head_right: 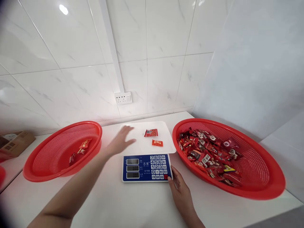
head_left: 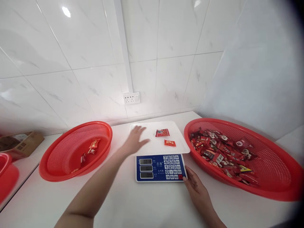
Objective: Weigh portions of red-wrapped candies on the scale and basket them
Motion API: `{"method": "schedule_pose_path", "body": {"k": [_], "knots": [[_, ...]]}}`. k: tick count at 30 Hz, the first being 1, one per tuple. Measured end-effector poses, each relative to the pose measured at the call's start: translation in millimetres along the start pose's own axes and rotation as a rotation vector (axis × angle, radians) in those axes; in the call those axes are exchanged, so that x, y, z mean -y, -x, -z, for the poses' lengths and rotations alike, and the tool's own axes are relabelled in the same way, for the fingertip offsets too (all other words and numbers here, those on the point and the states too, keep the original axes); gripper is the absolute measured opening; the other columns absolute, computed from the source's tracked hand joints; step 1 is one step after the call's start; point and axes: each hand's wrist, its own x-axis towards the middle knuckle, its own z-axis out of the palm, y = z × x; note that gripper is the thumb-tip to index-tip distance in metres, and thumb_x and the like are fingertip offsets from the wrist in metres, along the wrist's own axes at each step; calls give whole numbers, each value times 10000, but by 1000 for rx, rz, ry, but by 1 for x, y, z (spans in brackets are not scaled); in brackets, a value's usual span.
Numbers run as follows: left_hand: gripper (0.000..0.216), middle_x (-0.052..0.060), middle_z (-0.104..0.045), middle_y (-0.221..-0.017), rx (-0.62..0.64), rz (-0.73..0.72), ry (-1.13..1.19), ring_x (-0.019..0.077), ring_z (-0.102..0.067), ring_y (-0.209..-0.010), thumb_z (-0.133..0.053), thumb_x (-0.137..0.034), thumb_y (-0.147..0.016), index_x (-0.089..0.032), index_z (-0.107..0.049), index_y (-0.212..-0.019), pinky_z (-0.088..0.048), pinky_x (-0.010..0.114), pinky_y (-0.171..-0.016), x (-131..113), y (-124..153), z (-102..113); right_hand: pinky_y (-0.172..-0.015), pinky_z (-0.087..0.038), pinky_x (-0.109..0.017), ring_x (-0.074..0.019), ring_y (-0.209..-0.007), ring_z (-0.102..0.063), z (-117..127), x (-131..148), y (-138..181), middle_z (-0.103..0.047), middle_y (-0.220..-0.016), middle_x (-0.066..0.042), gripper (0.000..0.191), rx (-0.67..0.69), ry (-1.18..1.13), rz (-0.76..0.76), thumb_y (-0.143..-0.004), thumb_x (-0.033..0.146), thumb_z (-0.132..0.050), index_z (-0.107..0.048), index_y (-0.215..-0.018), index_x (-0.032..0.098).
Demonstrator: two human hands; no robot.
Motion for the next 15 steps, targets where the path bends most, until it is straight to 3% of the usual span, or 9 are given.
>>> {"method": "schedule_pose_path", "body": {"k": [3,6,10,15], "knots": [[733,114,-158,-1500,171,-200,7,310,-59,-1380,-400,-645,-795,-267,-231,-1401,-156,501,-1084,-46,-36,-31,-1052,-357,-388,-232,-1254,-426,0,0,-1,-486,-1348,-76,556,7,-10,7,-781,492,-530,-429,-1257,222],[712,101,-234,-1467,247,-264,-88,325,-150,-1359,-417,-673,-766,-301,-301,-1363,-204,506,-1058,-67,-59,-48,-1047,-364,-381,-233,-1260,-418,1,-2,-1,-477,-1355,-86,570,12,-25,-5,-775,502,-532,-425,-1256,215],[368,73,-467,-1266,231,-266,-233,255,-458,-1147,-423,-473,-861,-262,-528,-1144,-367,417,-947,-66,-66,-56,-1025,-393,-377,-237,-1249,-431,1,-3,-2,-483,-1350,-93,566,15,-32,-18,-772,498,-534,-432,-1248,208],[263,69,-571,-1101,173,-179,-256,213,-541,-996,-401,-237,-885,-208,-509,-1123,-449,332,-810,-50,-54,-46,-1006,-414,-364,-242,-1227,-458,0,-2,-2,-521,-1317,-83,565,-25,-35,-22,-746,483,-561,-464,-1229,206]]}}
